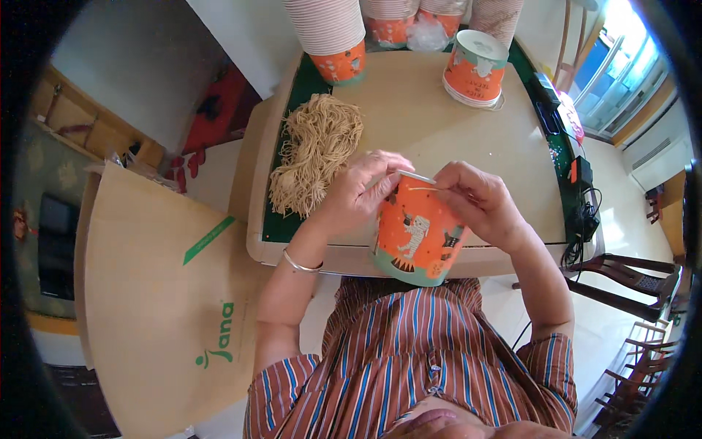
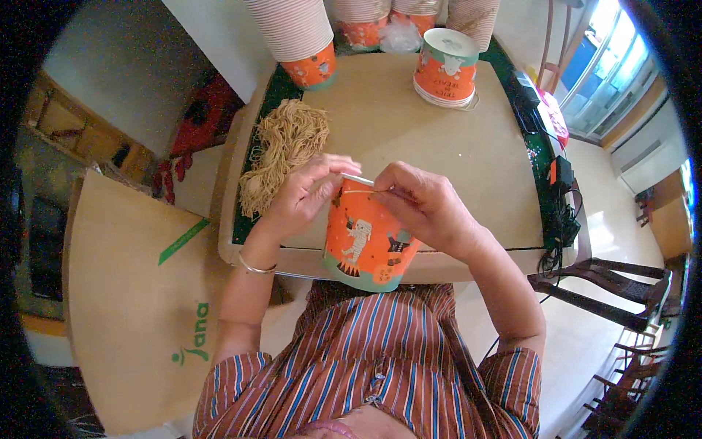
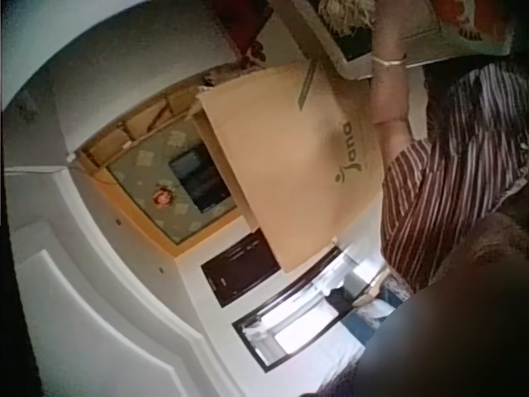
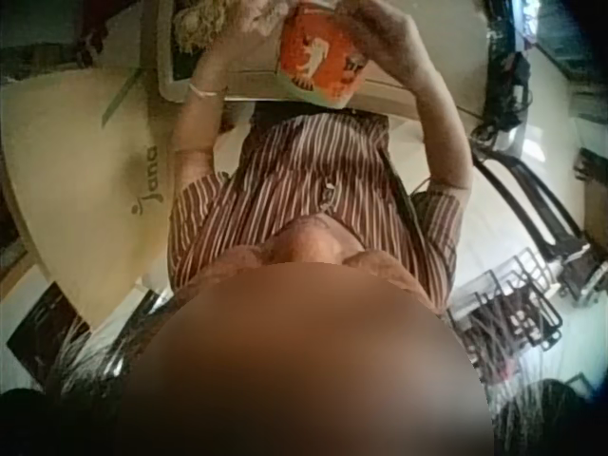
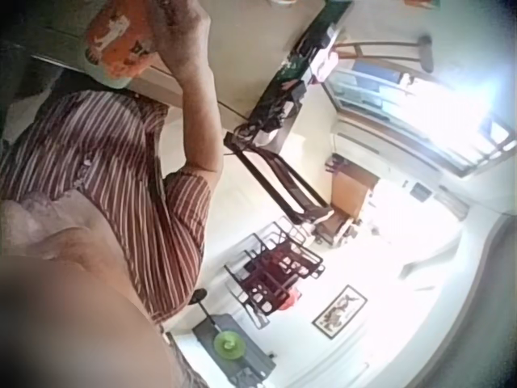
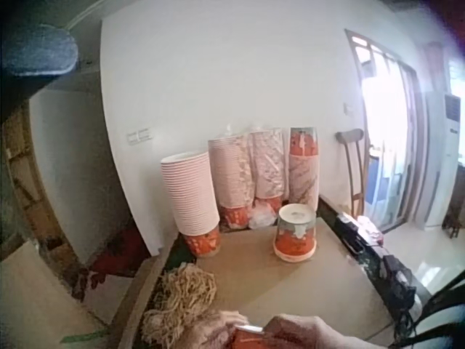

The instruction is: Tying strings onto paper cups to create handles or decorative elements.

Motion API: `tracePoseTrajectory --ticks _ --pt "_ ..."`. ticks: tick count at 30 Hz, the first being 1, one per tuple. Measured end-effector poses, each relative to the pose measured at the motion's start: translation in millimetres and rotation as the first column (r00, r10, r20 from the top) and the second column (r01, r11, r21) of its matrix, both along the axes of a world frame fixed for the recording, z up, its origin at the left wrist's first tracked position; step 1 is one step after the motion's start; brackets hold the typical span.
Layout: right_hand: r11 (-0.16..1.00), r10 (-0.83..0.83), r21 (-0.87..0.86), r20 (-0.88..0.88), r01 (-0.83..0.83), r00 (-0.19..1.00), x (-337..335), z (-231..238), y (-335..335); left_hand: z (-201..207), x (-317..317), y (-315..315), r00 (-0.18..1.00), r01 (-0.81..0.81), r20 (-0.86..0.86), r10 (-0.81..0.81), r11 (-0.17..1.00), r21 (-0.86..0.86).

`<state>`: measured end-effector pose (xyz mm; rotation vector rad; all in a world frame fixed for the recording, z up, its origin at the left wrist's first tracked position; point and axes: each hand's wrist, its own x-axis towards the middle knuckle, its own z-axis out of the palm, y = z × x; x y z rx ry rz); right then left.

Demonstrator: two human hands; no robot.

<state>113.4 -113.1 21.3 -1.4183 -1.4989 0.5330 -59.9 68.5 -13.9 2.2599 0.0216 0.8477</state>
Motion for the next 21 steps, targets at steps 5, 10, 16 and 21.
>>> tracePoseTrajectory --ticks 5,10,16,21 --pt "0.995 0.041 -0.079 -0.225 -0.060 0.973 9 -6 -2 3 -4 -2 0.962 0.104 -0.189 -0.196 0.905 -0.412" --pt "0.991 0.037 -0.108 -0.383 -0.084 0.923 16 -6 2 13 -4 -2 0.926 0.108 -0.255 -0.277 0.845 -0.524" --pt "0.965 0.000 -0.234 -0.454 -0.119 0.891 29 -10 8 25 -1 -6 0.919 0.124 -0.253 -0.302 0.831 -0.543" --pt "0.967 0.045 -0.195 -0.509 -0.166 0.860 34 -13 14 26 3 -4 0.917 0.097 -0.283 -0.281 0.845 -0.525"
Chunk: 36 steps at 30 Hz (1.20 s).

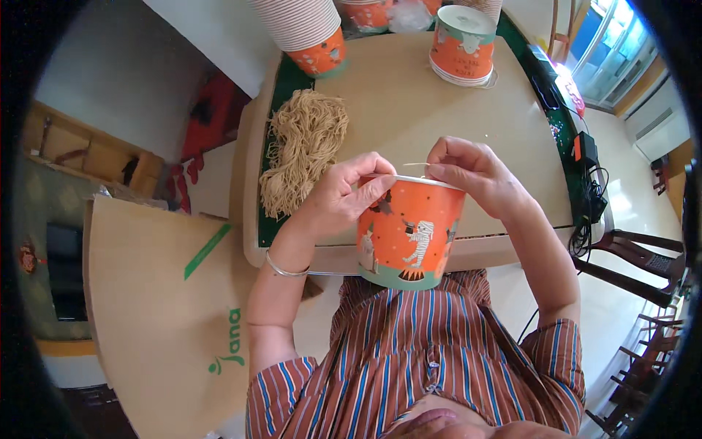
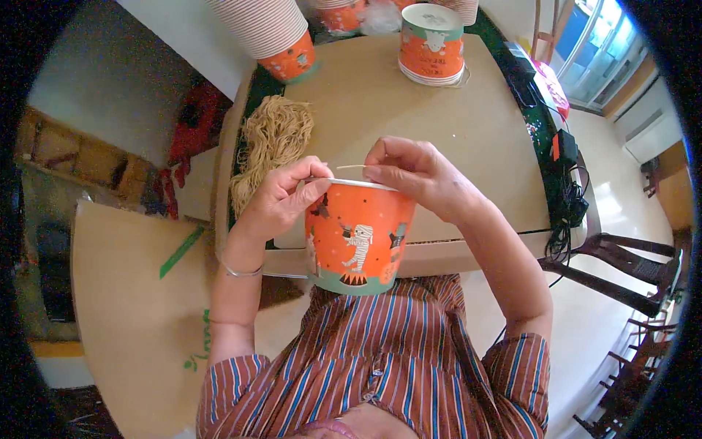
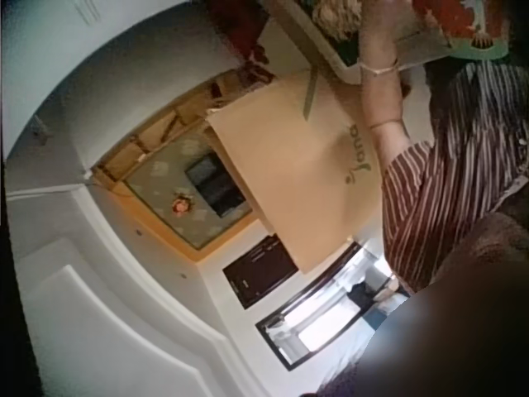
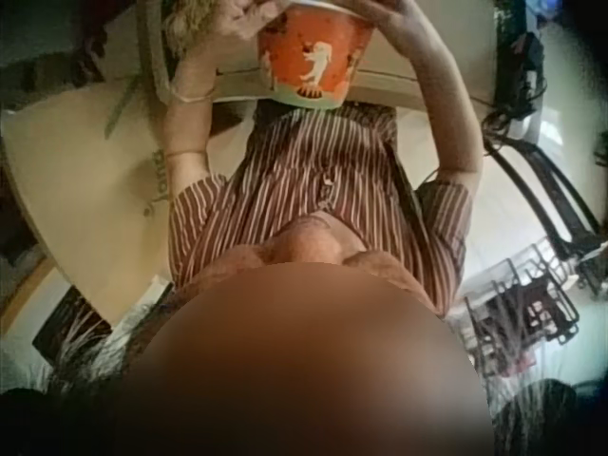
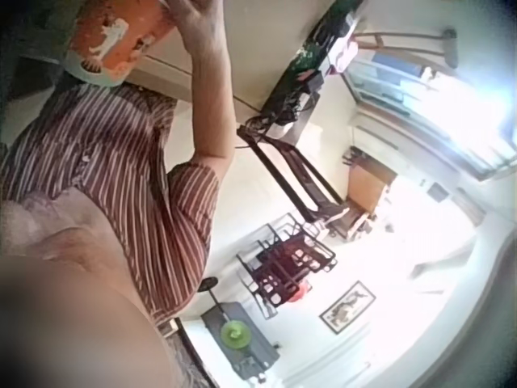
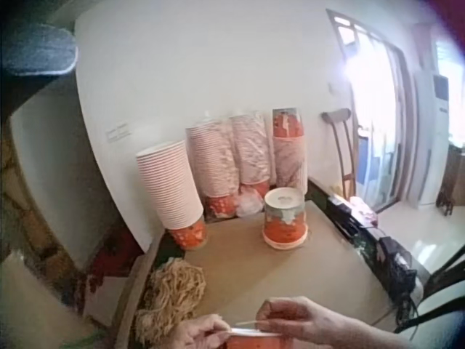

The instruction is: Tying strings onto paper cups to create handles or decorative elements.

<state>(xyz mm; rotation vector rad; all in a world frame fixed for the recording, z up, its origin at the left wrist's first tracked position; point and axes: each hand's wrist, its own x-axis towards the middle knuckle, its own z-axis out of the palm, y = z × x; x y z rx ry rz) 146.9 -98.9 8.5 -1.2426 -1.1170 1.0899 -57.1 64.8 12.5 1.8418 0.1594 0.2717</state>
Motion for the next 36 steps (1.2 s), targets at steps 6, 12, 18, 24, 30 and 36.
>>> tracePoseTrajectory --ticks 6,12,18,24,30,36 --pt "0.999 -0.001 0.038 -0.073 0.004 0.997 3 -17 8 1 7 -6 0.997 -0.034 -0.068 0.029 0.997 -0.067" --pt "0.989 -0.124 0.071 -0.039 0.127 0.991 2 -27 13 0 15 -7 0.995 -0.052 -0.091 0.044 0.995 -0.084" --pt "0.973 -0.221 0.084 0.047 0.217 0.974 1 -30 15 10 22 -4 0.981 0.000 -0.190 -0.040 0.979 -0.206" --pt "0.959 -0.252 0.140 0.034 0.245 0.967 -1 -32 15 13 29 0 0.956 0.161 -0.174 -0.235 0.919 -0.359" --pt "0.955 -0.249 0.163 -0.009 0.247 0.969 -1 -31 15 14 32 -2 0.930 0.096 -0.261 -0.260 0.856 -0.508" --pt "0.950 -0.257 0.166 -0.059 0.263 0.965 -1 -32 18 17 31 -2 0.918 0.091 -0.294 -0.267 0.861 -0.501"
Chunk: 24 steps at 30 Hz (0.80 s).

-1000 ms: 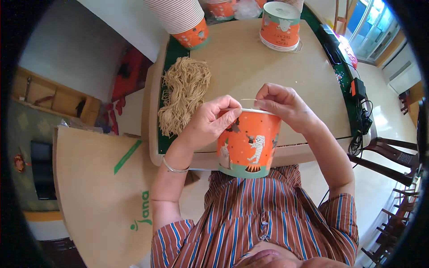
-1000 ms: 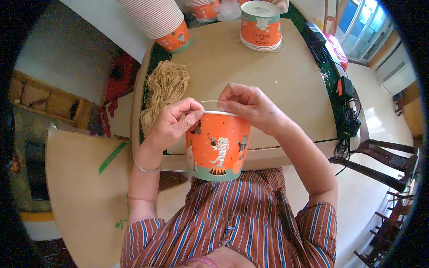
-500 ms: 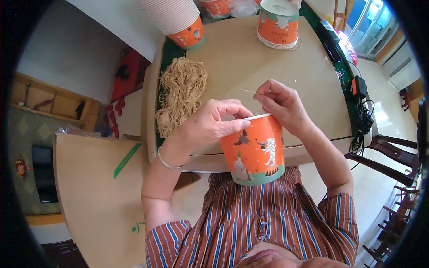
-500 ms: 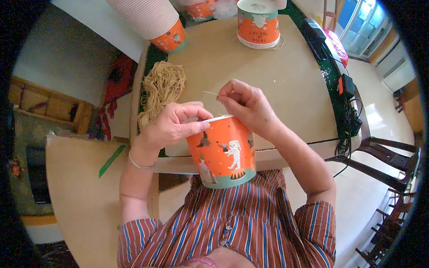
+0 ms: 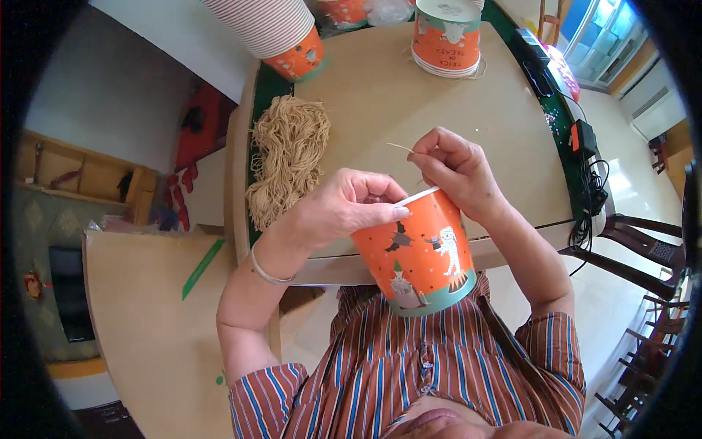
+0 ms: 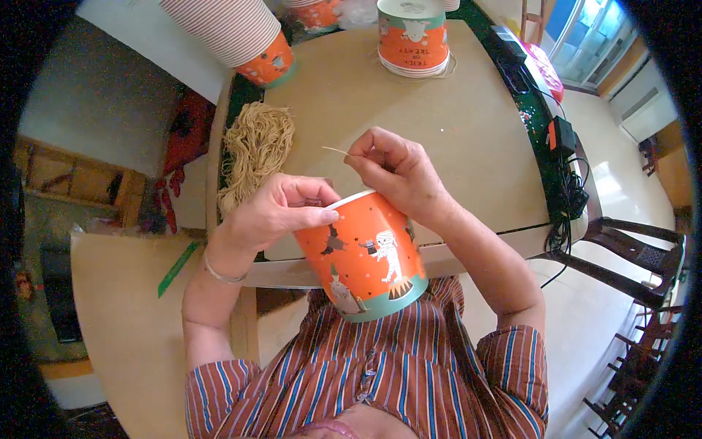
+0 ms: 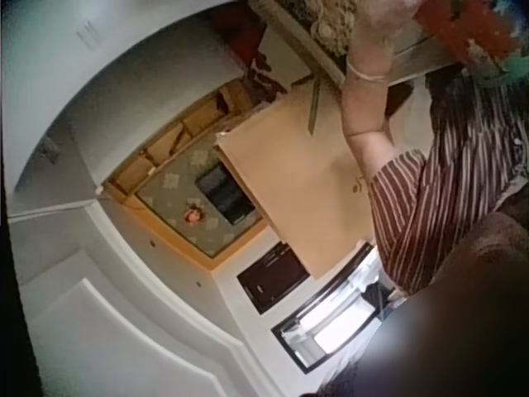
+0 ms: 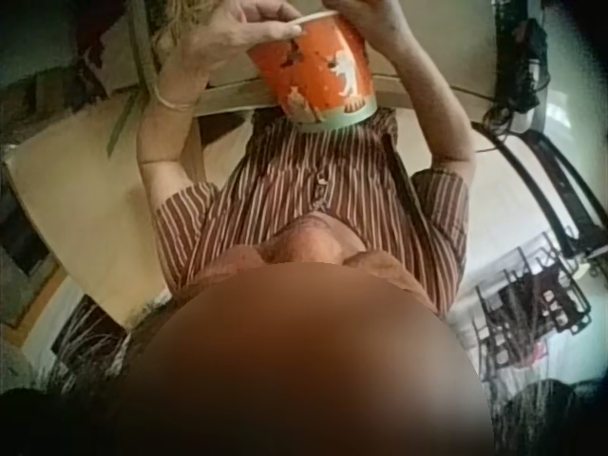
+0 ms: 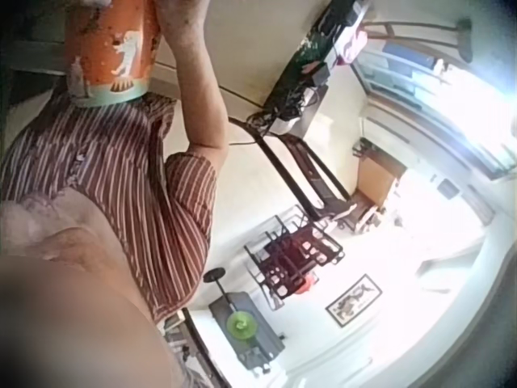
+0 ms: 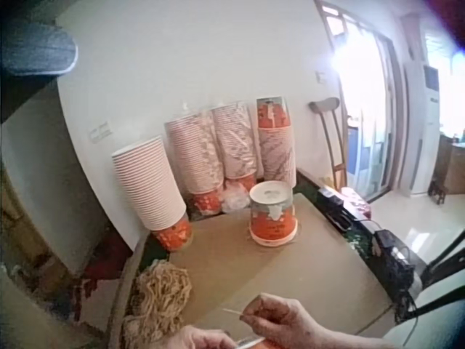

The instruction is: Tying strings onto paper cups to create handles or decorative elements.

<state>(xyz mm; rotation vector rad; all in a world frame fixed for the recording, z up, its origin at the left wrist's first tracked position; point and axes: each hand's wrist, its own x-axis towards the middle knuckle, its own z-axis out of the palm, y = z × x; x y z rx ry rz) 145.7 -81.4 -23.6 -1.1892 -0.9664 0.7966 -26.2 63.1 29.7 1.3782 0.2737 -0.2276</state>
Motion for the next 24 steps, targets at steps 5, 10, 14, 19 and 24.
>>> tracePoseTrajectory --ticks 5,10,14,19,24 --pt "0.999 -0.034 0.034 -0.026 0.035 0.999 2 2 1 8 1 3 0.998 0.018 0.063 -0.021 0.999 0.038" --pt "0.998 -0.057 0.038 -0.049 0.059 0.997 3 1 1 15 0 7 0.999 0.014 0.043 -0.016 0.998 0.053" --pt "0.996 -0.068 0.046 -0.061 0.071 0.996 5 -1 2 12 1 7 0.999 -0.005 0.044 0.004 0.999 0.037" --pt "0.993 -0.106 0.053 -0.019 0.107 0.994 6 -3 2 5 4 11 1.000 -0.001 0.015 0.001 0.999 -0.034" --pt "0.992 -0.110 0.061 0.029 0.108 0.994 5 -2 -1 -3 2 15 1.000 0.011 -0.013 -0.012 1.000 -0.021"
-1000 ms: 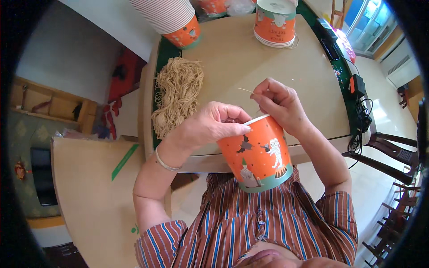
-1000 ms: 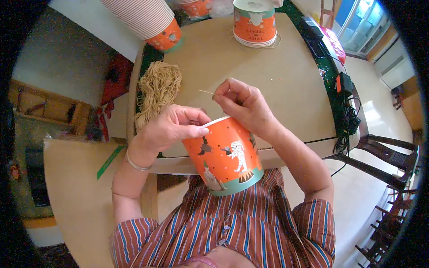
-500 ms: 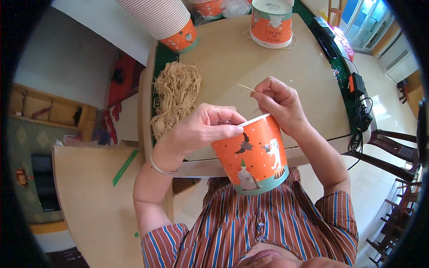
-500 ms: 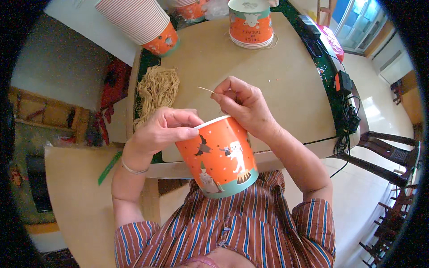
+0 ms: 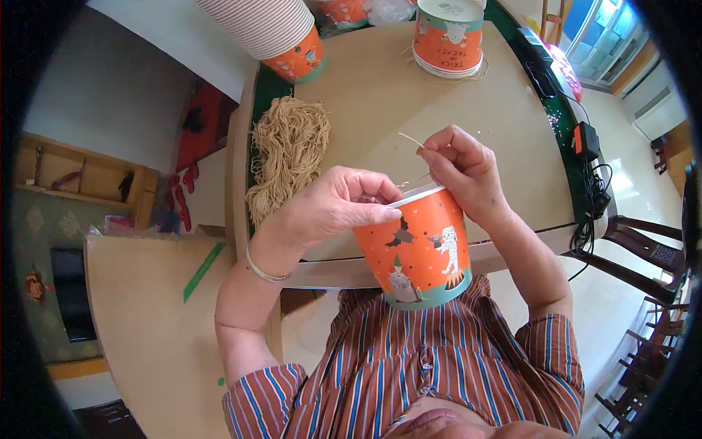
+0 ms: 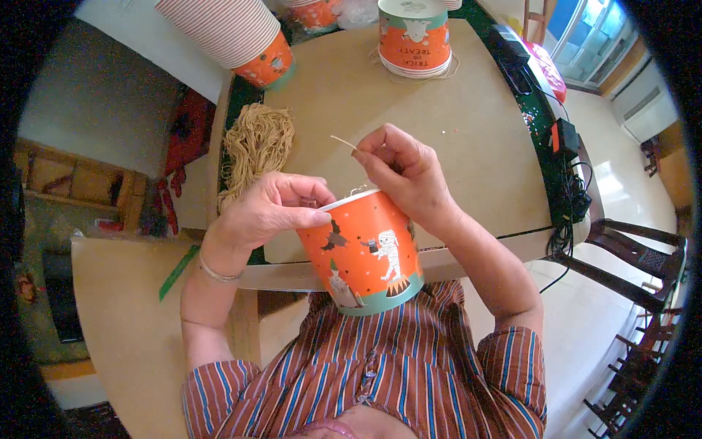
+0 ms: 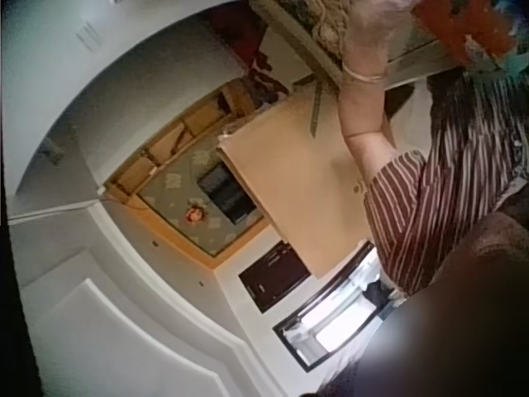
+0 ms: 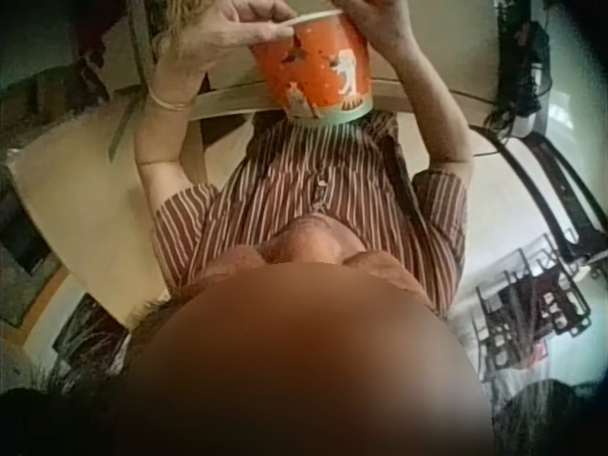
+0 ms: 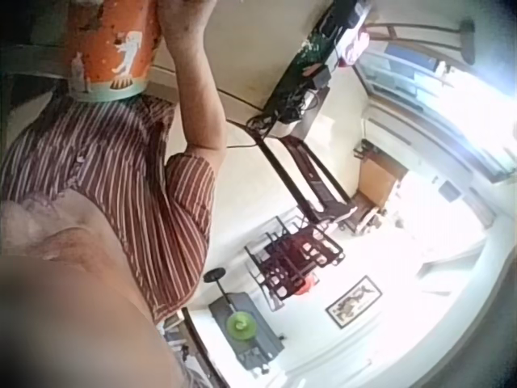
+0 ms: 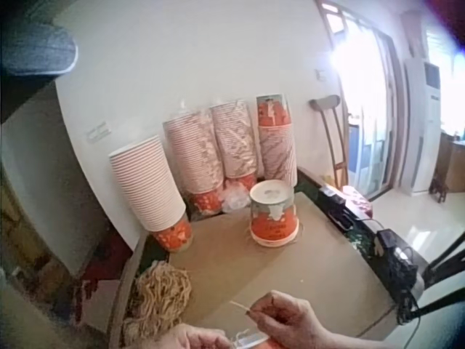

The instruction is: Tying strings onto paper cups to create handles or decorative elements.

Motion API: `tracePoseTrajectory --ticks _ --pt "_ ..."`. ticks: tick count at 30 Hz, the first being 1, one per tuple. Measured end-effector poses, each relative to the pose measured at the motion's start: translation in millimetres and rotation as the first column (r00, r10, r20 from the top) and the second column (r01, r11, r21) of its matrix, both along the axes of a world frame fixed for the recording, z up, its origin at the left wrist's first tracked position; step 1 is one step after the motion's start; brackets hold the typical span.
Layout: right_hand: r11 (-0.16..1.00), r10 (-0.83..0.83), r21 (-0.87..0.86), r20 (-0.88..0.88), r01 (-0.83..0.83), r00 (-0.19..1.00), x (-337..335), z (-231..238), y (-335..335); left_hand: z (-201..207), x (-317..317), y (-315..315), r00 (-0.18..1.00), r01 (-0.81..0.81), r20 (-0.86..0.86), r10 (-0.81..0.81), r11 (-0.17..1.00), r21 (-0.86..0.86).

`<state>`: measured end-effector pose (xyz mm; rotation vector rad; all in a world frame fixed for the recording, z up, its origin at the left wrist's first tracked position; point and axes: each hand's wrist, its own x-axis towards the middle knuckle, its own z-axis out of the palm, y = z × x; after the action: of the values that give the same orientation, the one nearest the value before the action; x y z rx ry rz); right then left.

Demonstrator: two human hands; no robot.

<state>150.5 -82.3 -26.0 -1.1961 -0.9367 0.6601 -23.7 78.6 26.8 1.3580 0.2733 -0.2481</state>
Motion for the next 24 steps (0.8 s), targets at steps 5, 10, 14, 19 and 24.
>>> tracePoseTrajectory --ticks 5,10,14,19,24 --pt "0.998 -0.058 -0.017 0.093 0.060 0.994 -3 3 0 4 0 -2 1.000 0.017 -0.011 -0.017 1.000 0.009" --pt "0.991 -0.135 0.023 0.167 0.133 0.977 -6 1 1 7 -1 -2 0.999 0.027 0.016 -0.028 0.997 0.069" --pt "0.980 -0.196 0.015 0.276 0.199 0.941 -10 7 -1 7 -2 -6 0.997 0.018 0.070 -0.029 0.987 0.157" --pt "0.970 -0.242 0.082 0.335 0.228 0.910 -13 7 -2 7 -4 -10 0.995 -0.013 0.098 -0.005 0.984 0.180" --pt "0.955 -0.296 0.129 0.411 0.267 0.862 -21 11 -5 9 -4 -20 0.993 -0.074 0.116 0.036 0.934 0.349"
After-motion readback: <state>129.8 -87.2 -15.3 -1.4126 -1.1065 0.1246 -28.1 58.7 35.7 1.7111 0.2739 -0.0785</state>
